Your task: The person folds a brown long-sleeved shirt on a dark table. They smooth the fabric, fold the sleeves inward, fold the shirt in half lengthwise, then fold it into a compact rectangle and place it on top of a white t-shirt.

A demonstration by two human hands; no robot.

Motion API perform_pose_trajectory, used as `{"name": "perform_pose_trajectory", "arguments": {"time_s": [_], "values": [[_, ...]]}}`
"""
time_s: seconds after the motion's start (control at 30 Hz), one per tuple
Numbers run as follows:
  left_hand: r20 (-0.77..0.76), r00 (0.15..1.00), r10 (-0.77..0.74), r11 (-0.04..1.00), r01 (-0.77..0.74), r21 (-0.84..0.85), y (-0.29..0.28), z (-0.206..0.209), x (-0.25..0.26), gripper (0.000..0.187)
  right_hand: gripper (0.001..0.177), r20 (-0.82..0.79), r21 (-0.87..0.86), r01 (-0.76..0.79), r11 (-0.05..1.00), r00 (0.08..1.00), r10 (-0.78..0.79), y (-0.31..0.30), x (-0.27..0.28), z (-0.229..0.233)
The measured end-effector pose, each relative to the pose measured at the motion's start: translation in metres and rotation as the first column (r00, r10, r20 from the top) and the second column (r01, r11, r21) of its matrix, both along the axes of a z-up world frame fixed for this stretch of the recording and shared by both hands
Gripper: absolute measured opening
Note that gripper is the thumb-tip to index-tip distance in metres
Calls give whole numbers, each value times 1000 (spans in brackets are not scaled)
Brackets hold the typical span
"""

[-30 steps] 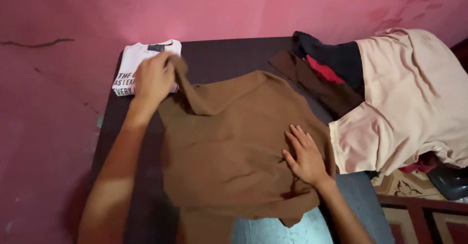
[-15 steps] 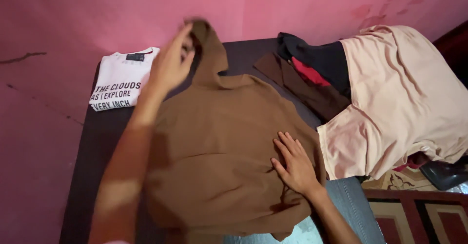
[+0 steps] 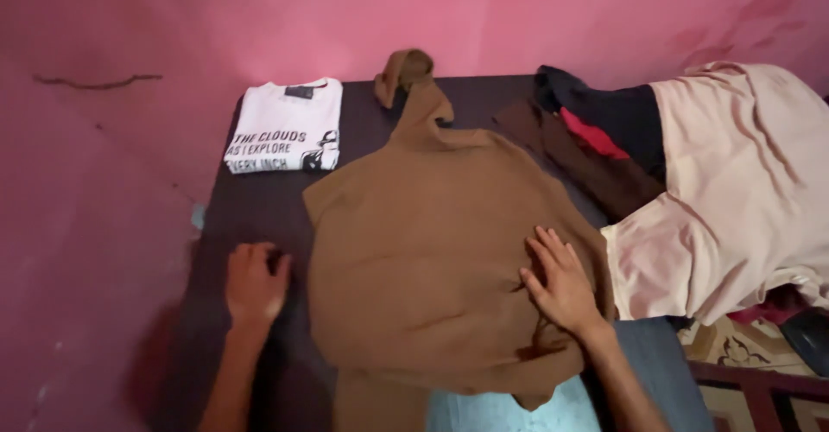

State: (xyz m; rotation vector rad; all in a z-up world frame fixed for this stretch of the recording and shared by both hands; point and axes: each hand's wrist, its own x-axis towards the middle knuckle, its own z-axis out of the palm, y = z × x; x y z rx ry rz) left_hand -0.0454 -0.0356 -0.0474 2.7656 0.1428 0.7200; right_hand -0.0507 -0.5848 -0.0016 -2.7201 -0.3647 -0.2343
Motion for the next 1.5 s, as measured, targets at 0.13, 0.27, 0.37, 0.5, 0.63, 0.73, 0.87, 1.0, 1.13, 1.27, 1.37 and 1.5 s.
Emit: {"name": "perform_pose_trajectory", "arguments": {"time_s": [0.13,0.27,0.37,0.5,0.63,0.73,0.87,1.0,1.13,1.27,1.37,1.5], "values": [[-185,980,-75,996,63,-68,-37,0,-27,39,56,4,90,-13,996,1000,13,3,0,3],[-216,947,-237,963,199,-182,-82,36,-30,53,56,76,41,-124,991,990,121,72,-42,75],[-316,851,-419,713,93,-695,-118,97,-27,32,56,-105,356,-381,853,891,441,115,-78,101],[-293,663,-689,352,-47,-935,-141,91,-6,85,84,-167,91,-460,883,867,469,138,-86,74],[-207,662,-721,-3,-301,-954,-171,90,5,77,37,60,260,-434,862,899,434,132,-80,60],[-206,766,-609,-351,-493,-796,-174,84,8,54,37,-133,595,-133,792,956,260,104,-75,49],[52,835,-549,-654,-389,-649,-166,22,26,38,26,-150,851,35,523,972,179,62,-56,7],[65,860,-506,-571,-277,-773,-164,9,23,35,55,-189,685,238,689,971,-147,15,-45,-48],[87,888,-451,-428,-130,-894,-165,-1,21,36,39,-543,805,540,-247,837,64,50,-42,12],[103,907,-407,-314,-33,-949,-177,-7,27,38,70,-623,768,622,-150,781,48,82,-54,98],[132,918,-373,-189,64,-980,-171,-11,32,42,69,-499,866,488,108,833,239,67,-44,104],[186,913,-364,-4,198,-980,-145,-22,38,49,53,-285,151,40,988,958,5,6,-8,45]]}}
